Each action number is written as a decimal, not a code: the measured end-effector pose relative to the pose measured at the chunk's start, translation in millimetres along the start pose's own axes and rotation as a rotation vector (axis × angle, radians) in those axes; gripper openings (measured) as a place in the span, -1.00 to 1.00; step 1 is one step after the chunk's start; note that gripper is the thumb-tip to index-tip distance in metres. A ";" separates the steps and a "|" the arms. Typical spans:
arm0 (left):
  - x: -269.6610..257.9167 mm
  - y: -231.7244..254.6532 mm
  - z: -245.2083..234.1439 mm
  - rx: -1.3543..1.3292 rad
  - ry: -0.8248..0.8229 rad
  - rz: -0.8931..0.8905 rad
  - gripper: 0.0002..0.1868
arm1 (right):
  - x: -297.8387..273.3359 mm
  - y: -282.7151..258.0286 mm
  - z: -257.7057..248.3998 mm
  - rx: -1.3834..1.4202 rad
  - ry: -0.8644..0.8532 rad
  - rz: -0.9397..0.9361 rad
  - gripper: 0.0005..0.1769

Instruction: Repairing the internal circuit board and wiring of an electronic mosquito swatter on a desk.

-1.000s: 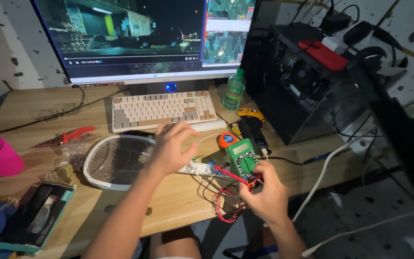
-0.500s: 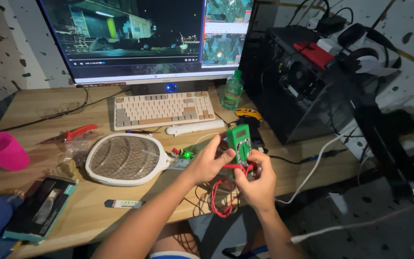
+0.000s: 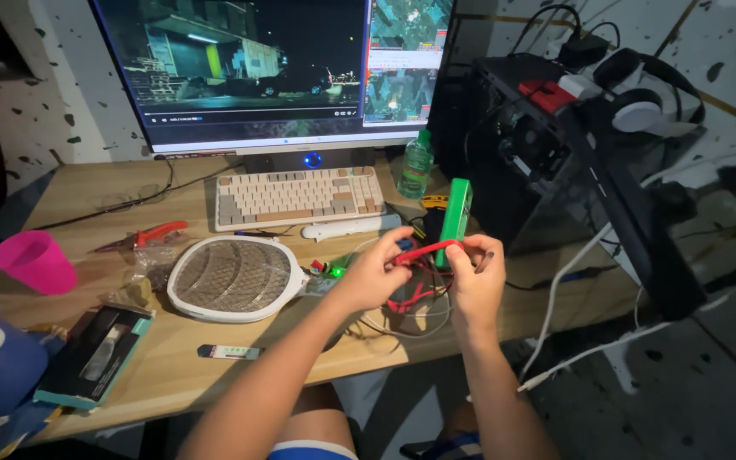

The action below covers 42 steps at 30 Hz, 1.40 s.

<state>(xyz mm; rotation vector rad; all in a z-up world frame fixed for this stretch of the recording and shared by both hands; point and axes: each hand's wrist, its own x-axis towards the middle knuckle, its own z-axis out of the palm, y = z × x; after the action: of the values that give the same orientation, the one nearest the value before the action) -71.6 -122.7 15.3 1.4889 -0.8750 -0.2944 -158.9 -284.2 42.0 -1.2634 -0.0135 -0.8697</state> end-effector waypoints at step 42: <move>152.4 -56.5 207.0 1.114 0.047 0.334 -0.58 | 19.9 68.0 -255.8 -1.441 0.227 -0.220 -0.65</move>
<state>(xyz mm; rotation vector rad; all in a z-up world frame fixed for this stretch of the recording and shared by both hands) -86.8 -383.2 -18.7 2.2806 -1.3193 0.5792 -219.0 -504.6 -93.2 -2.4995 0.7935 -1.2478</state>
